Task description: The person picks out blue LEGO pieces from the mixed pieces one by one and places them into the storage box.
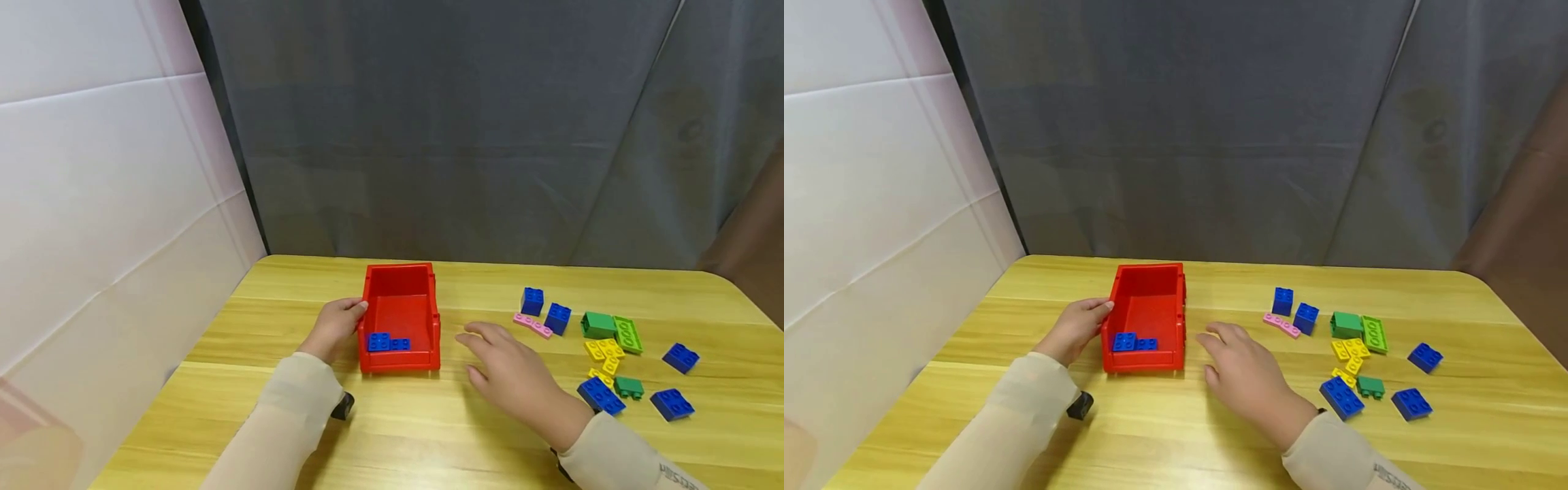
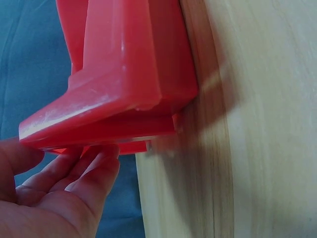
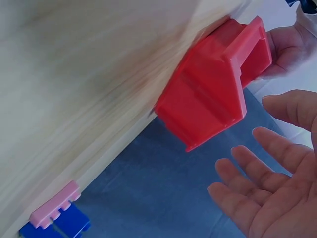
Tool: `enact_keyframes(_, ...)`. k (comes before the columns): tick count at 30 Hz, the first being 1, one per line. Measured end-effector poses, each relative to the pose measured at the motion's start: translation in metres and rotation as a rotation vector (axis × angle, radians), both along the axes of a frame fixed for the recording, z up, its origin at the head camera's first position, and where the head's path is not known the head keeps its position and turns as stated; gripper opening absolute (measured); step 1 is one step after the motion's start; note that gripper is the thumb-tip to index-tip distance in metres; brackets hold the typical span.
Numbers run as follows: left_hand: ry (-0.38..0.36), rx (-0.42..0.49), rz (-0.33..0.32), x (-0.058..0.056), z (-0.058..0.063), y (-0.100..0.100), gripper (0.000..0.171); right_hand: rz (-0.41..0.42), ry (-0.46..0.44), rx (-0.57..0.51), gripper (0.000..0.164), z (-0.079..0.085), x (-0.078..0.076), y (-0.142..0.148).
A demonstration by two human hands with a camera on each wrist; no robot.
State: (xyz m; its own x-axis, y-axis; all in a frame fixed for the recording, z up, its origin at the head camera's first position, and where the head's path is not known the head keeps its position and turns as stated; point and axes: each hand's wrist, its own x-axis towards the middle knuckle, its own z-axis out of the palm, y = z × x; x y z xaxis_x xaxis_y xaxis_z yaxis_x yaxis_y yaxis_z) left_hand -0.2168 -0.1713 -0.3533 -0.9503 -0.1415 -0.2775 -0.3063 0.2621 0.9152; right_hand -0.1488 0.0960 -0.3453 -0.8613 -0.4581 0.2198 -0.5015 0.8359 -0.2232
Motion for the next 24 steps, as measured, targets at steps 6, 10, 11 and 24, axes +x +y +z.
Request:
enact_keyframes(6,0.001,0.008,-0.004,-0.002,-0.002,-0.001,0.042,-0.011,0.035,0.002,0.043,-0.002,0.002,0.015)
enact_keyframes(10,0.002,0.010,-0.005,-0.002,-0.002,-0.002,0.042,-0.033,0.036,0.009,0.043,-0.004,0.003,0.024)
enact_keyframes(11,0.001,0.010,-0.004,-0.002,-0.002,-0.002,0.042,-0.041,0.038,0.013,0.043,-0.004,0.003,0.026)
enact_keyframes(24,-0.026,-0.007,-0.006,-0.002,0.000,-0.001,0.043,-0.129,0.009,0.037,0.046,-0.011,0.002,0.053)
